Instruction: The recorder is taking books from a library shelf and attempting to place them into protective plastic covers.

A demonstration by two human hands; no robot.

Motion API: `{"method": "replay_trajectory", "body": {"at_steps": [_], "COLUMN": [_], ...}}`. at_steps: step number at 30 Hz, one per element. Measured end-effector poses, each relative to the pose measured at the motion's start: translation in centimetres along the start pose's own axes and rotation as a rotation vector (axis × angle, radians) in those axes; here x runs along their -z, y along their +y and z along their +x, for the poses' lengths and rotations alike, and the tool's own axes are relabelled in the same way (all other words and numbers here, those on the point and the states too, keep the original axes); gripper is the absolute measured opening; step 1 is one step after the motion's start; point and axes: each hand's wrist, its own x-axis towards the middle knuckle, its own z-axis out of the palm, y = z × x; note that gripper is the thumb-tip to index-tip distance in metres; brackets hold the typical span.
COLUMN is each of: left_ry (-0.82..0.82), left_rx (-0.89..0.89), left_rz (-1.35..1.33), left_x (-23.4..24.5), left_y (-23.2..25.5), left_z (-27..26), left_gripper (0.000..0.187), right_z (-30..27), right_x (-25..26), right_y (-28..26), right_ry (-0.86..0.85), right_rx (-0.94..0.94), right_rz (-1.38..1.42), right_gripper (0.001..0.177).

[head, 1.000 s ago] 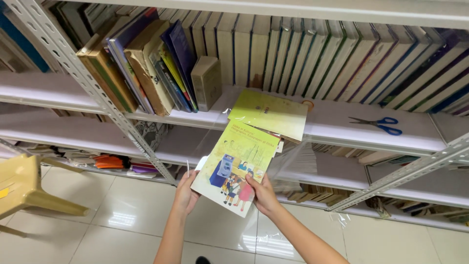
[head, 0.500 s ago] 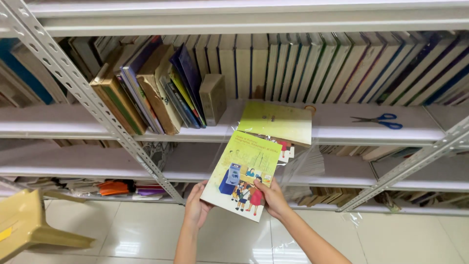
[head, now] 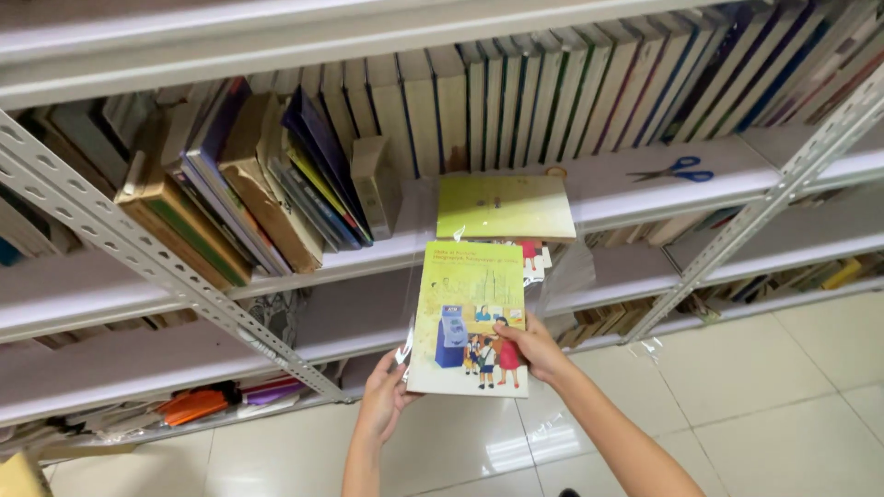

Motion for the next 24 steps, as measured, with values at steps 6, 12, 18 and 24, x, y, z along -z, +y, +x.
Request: {"method": "replay_trajectory", "body": {"at_steps": [6,12,18,24], "left_ry": [-0.094,-0.116,-0.119,0.063], "left_rx": [0.027,0.037,0.071,-0.006], "left_rz": [0.041,0.086,0.088,0.105], "left_x": [0.7,1.3,1.4,2.3], "left_y": [0.4,0.5,0.6,0.7], "left_z": [-0.1,0.1,0.3,3.1], "left_gripper": [0.042,0.042,0.042,0.04], "right_z": [0.6,-0.6,0.0,-3.4], "right_x": [0.2,-1.3,-0.7,-3.0], "right_y": [3.1,1.8,3.4,0.1], "right_ry": [0.263,0.304,0.289,0.262], "right_rx": [0.153,0.085,0.202,0.384], "right_rz": [-0.027,-0.034,-0.024,-0.124], "right_gripper": [0.077,0.08,0.084,0.077]}}
